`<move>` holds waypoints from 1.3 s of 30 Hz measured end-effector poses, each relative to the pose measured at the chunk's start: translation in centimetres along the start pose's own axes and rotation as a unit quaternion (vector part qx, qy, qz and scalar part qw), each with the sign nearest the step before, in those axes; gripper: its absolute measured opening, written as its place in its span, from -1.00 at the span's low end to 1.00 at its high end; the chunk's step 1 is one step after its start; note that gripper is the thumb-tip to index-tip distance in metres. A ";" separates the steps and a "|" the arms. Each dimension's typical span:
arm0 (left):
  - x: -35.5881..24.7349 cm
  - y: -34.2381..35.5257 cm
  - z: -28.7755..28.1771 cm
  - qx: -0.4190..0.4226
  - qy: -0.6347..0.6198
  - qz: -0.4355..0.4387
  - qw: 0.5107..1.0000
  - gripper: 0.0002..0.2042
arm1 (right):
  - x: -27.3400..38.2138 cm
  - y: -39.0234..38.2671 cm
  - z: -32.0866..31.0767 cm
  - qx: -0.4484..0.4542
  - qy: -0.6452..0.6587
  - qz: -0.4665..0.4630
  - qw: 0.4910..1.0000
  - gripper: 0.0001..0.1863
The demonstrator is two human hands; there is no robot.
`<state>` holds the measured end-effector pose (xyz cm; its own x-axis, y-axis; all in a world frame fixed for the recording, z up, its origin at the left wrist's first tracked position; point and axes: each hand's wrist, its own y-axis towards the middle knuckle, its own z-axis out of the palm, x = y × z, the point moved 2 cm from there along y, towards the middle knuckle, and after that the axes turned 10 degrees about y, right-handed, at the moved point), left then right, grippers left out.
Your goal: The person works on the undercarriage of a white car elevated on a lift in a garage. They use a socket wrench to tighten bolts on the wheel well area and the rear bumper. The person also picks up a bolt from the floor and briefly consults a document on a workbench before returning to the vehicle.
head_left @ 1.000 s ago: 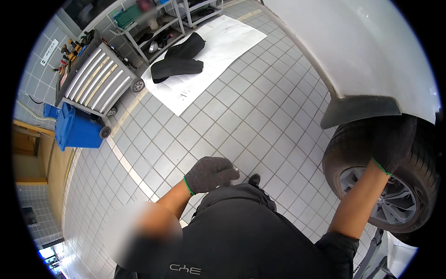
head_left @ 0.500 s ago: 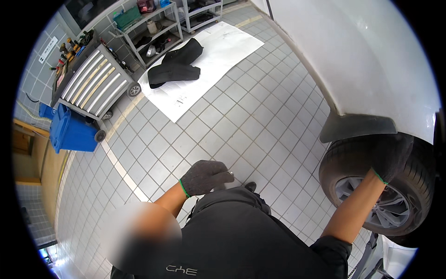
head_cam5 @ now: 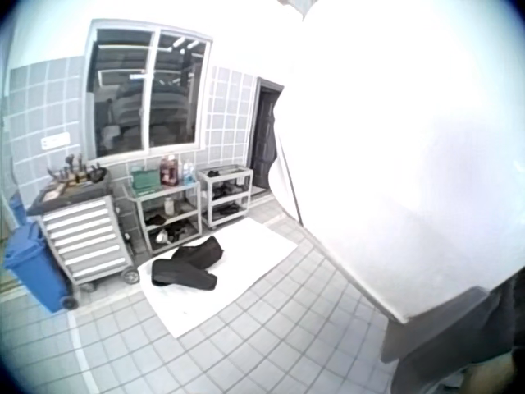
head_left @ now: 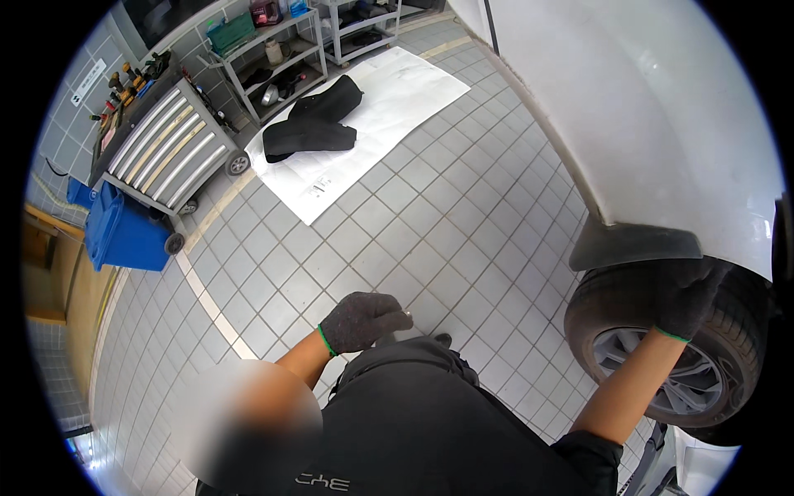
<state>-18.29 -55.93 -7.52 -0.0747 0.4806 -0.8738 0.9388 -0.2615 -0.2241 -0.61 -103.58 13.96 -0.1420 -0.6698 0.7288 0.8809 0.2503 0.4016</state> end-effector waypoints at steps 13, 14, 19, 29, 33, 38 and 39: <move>0.4 0.2 0.1 0.042 -0.057 -0.097 0.993 -0.76 | 1.9 0.0 4.0 0.022 -0.023 0.203 0.979 -0.78; 0.4 0.2 0.1 0.041 -0.054 -0.096 0.993 -0.76 | 2.2 -0.2 3.3 0.004 -0.119 0.168 0.979 -0.82; 0.9 -0.1 0.2 0.025 -0.068 -0.098 0.993 -0.75 | 2.8 -2.2 1.5 -0.088 -0.787 -0.142 0.594 -0.72; -1.4 -0.4 0.1 0.039 -0.028 -0.092 0.995 -0.72 | 1.2 -2.2 2.5 -0.029 -0.836 -0.308 0.453 -0.61; -1.0 -1.2 0.5 0.032 -0.042 -0.103 0.993 -0.73 | 0.5 -1.5 4.1 -0.038 -0.854 -0.283 0.436 -0.72; -0.7 -1.6 1.0 0.025 -0.027 -0.104 0.994 -0.72 | 0.6 -1.2 4.3 -0.039 -0.853 -0.279 0.440 -0.77; -0.4 -1.8 1.1 0.021 -0.031 -0.097 0.995 -0.72 | 0.5 -1.1 4.4 -0.039 -0.853 -0.279 0.440 -0.78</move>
<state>-20.29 -56.64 -7.24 -0.2753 0.4726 -0.8372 0.8901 -0.2036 -0.4077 -3.69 -101.08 16.31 -0.4204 0.9030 -0.0883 0.4972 0.3107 0.8101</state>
